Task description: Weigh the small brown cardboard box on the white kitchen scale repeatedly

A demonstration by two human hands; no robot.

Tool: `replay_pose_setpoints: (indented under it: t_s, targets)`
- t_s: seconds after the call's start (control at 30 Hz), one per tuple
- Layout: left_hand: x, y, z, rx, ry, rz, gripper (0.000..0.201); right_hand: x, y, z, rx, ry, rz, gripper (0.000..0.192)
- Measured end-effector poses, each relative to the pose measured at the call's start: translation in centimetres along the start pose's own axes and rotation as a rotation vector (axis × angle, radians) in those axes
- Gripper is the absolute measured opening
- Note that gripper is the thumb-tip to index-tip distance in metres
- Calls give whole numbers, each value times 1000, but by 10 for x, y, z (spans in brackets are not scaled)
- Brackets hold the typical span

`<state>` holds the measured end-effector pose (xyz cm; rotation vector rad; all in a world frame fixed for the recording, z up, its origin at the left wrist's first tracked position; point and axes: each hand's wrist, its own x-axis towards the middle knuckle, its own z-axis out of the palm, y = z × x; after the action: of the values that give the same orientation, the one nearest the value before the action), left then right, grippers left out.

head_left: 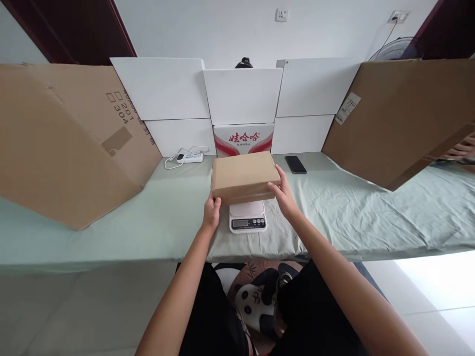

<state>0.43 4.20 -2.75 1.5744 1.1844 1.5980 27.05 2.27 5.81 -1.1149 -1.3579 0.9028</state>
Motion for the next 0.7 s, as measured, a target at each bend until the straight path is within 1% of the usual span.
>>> replay_pose_setpoints:
  t_s: [0.1,0.17,0.23,0.33,0.43,0.57,0.7]
  targets:
    - [-16,0,-5,10,-30,-18,89,-24,0,1,21,21,76,93]
    - [-20,3,-6,14,-71,-3,88,-33,3,1,45,58,111,96]
    - [-20,6,-5,20,-91,7,89,-37,8,1,65,73,101,96]
    - [-18,5,-5,21,-71,4,93,-34,14,2,78,47,57,93]
    - [-18,0,-7,25,-37,-4,90,-29,17,5,89,35,65,93]
    - [-20,-6,-8,5,-5,-30,85,-23,17,10,104,64,92,89]
    - [-21,-5,-7,-18,-21,-20,82,-24,17,10,98,86,68,85]
